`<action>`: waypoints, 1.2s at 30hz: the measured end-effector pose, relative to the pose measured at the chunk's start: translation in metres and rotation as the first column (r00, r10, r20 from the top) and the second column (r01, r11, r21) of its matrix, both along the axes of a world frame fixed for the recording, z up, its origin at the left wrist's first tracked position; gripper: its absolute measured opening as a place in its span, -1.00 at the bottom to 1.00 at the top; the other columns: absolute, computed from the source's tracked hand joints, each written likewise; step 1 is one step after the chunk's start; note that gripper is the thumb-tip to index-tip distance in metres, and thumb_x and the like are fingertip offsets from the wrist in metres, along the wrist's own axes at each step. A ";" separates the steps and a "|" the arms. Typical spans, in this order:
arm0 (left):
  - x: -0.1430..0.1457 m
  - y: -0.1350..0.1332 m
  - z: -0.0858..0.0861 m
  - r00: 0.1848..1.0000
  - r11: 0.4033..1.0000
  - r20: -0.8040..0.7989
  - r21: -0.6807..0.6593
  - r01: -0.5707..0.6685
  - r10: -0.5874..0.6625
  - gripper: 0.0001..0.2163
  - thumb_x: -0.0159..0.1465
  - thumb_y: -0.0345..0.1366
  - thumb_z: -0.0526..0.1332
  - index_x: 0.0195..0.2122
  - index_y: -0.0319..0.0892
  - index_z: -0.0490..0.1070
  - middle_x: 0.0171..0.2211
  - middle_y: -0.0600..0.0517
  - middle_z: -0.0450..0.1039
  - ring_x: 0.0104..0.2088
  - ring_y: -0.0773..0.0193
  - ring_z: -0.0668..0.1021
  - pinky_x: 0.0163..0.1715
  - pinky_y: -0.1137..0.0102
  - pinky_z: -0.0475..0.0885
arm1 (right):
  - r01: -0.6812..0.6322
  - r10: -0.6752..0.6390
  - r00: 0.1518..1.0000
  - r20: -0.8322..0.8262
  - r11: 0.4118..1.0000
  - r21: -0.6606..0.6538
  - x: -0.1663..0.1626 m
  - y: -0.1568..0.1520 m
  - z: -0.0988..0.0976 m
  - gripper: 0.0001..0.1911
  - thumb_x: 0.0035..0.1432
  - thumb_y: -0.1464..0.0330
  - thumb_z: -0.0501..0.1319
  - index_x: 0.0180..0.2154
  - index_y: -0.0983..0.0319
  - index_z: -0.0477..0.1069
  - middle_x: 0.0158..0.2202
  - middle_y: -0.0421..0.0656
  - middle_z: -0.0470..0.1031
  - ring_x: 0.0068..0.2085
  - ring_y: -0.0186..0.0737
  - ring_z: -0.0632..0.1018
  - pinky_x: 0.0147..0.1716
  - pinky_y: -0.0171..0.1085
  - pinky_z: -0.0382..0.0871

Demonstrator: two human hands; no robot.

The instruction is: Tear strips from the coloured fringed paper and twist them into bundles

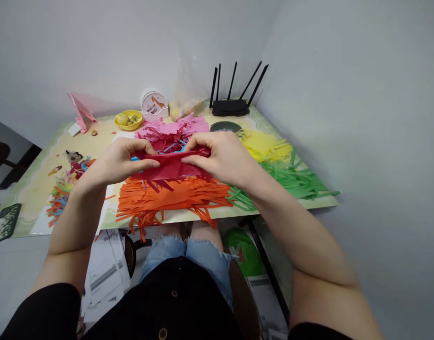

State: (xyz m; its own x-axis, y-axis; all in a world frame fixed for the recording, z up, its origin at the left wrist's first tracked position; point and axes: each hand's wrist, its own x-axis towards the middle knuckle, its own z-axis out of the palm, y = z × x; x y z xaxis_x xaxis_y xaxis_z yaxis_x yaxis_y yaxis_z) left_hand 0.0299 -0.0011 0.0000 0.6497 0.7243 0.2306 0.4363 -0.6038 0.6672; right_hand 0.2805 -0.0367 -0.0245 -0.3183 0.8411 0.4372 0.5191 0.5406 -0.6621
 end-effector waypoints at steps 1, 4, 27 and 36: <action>0.000 0.000 0.000 1.000 1.000 0.008 -0.004 -0.003 0.003 -0.84 0.19 -0.26 0.33 -0.44 -0.24 0.44 -0.49 0.09 0.45 -0.47 0.39 0.41 -0.42 0.46 0.29 | 0.017 -0.017 1.000 -0.002 1.000 -0.016 -0.001 -0.002 0.002 -0.84 0.13 0.30 0.33 -0.44 0.23 0.51 -0.58 -0.27 0.44 -0.55 -0.38 0.38 -0.53 -0.33 0.17; -0.001 -0.001 -0.001 0.999 0.999 0.053 -0.044 -0.006 0.009 -0.83 0.22 -0.25 0.31 -0.43 -0.24 0.43 -0.51 0.08 0.41 -0.51 0.41 0.38 -0.49 0.47 0.25 | 0.043 -0.044 0.998 -0.037 0.998 -0.049 -0.003 -0.006 0.008 -0.84 0.10 0.30 0.34 -0.44 0.26 0.49 -0.55 -0.26 0.43 -0.53 -0.38 0.36 -0.52 -0.33 0.15; -0.021 -0.017 -0.016 0.907 0.954 0.405 -0.209 0.213 -0.114 -0.84 0.31 -0.26 0.30 -0.17 -0.10 0.67 -0.42 -0.01 0.56 -0.44 0.30 0.60 -0.43 0.44 0.51 | -0.142 0.140 0.926 -0.350 0.990 0.019 0.003 -0.028 -0.013 -0.78 0.12 0.53 0.23 -0.37 0.14 0.62 -0.32 -0.20 0.62 -0.28 -0.24 0.60 -0.24 -0.26 0.49; -0.021 -0.025 -0.009 0.943 0.981 0.274 0.001 0.196 -0.189 -0.84 0.22 -0.19 0.38 -0.27 -0.15 0.69 -0.32 -0.08 0.58 -0.36 0.29 0.56 -0.40 0.44 0.44 | -0.201 0.235 0.924 -0.301 0.970 0.137 0.004 -0.026 -0.015 -0.81 0.25 0.31 0.23 -0.33 0.16 0.62 -0.32 -0.14 0.60 -0.27 -0.22 0.59 -0.22 -0.24 0.46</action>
